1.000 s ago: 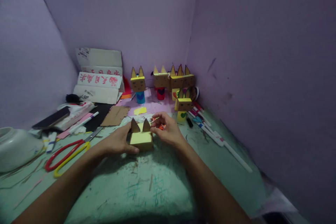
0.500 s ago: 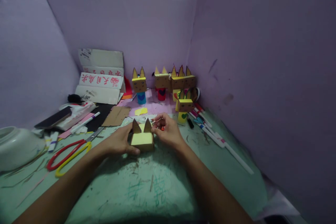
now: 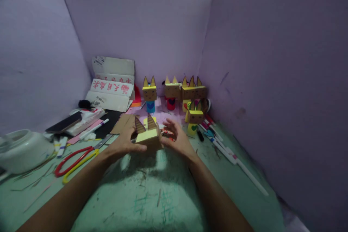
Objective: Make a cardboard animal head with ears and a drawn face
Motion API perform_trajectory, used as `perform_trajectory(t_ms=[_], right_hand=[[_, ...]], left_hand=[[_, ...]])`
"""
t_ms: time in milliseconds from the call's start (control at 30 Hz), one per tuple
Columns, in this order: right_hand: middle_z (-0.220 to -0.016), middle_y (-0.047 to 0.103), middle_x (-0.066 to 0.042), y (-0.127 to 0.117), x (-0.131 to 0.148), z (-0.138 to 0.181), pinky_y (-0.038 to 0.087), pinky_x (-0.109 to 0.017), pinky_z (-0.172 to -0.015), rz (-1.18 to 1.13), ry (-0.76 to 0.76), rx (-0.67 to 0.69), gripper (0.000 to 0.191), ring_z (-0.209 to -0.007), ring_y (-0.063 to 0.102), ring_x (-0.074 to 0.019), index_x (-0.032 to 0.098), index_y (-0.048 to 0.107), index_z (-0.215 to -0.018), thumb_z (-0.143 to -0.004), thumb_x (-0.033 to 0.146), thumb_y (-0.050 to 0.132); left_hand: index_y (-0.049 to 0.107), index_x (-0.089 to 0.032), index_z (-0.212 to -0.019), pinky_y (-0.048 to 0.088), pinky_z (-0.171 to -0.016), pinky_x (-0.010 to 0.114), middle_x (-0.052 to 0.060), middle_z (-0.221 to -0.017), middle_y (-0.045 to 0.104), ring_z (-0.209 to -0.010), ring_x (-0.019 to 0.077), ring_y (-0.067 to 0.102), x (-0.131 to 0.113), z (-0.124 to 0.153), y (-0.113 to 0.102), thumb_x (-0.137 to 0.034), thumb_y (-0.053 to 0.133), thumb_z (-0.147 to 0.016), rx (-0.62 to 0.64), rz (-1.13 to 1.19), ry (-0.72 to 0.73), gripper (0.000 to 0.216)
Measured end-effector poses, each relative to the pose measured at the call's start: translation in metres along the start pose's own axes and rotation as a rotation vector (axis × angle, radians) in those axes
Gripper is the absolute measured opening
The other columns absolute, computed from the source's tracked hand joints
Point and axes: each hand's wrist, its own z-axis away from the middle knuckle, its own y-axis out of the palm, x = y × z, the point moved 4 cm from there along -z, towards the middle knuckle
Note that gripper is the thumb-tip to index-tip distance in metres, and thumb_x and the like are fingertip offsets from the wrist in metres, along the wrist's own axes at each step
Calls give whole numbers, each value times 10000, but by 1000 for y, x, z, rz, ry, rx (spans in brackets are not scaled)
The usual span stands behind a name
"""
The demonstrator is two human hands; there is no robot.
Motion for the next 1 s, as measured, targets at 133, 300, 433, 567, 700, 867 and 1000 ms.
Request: perform_trajectory(t_ms=[133,300,433,567,700,867,1000], right_hand=[[-1374,482,-169,16,-5,2,413,-469,-980,-15,47,165,904,-1240,475,-337,229,472,-1268,-473,357,882],[-1243,622,-123,19,-2,-1,435,-443,-974,-129,65,109,712,-1163,557,-332,205,578,-1146,-508,365,853],[-1216,647,-119,17,-2,-2,458,-445,-951,-124,62,75,666,-1147,571,-344,197,626,-1085,-480,349,859],[-1197,658,-135,14,-3,1,471,-466,-929,-97,62,-4,711,-1136,579,-355,186,629,-1111,-454,304,873],[-1176,671,-123,15,-1,4,488,-465,-908,-70,33,-35,687,-1113,595,-350,192,647,-1106,-467,304,873],[-1078,714,-94,18,0,6,503,-451,-887,-72,71,-68,568,-1042,634,-337,198,679,-1040,-523,372,839],[-965,735,-90,20,-1,6,511,-457,-860,-85,106,-35,483,-961,661,-333,193,693,-976,-562,415,806]], left_hand=[[489,-123,-1259,417,-947,445,158,-1218,613,-1113,336,560,3,0,6,-396,823,-547,101,155,52,833],[274,-162,-1421,390,-987,434,193,-1368,481,-1229,341,468,2,1,13,-406,845,-526,96,250,104,1090],[420,-114,-1336,407,-967,436,202,-1312,533,-1176,359,513,0,1,16,-421,851,-485,86,318,83,1002],[514,-114,-1271,385,-995,415,165,-1268,591,-1198,345,507,-2,1,14,-355,832,-516,35,313,144,854],[522,-100,-1263,384,-1002,399,163,-1248,607,-1189,334,520,-1,2,15,-318,814,-539,0,291,162,810],[516,-133,-1240,449,-914,384,122,-1197,629,-1107,311,569,3,4,20,-394,771,-607,17,382,80,730],[610,-132,-1075,474,-843,373,92,-1016,690,-990,301,612,2,4,22,-336,795,-548,-19,484,9,594]])
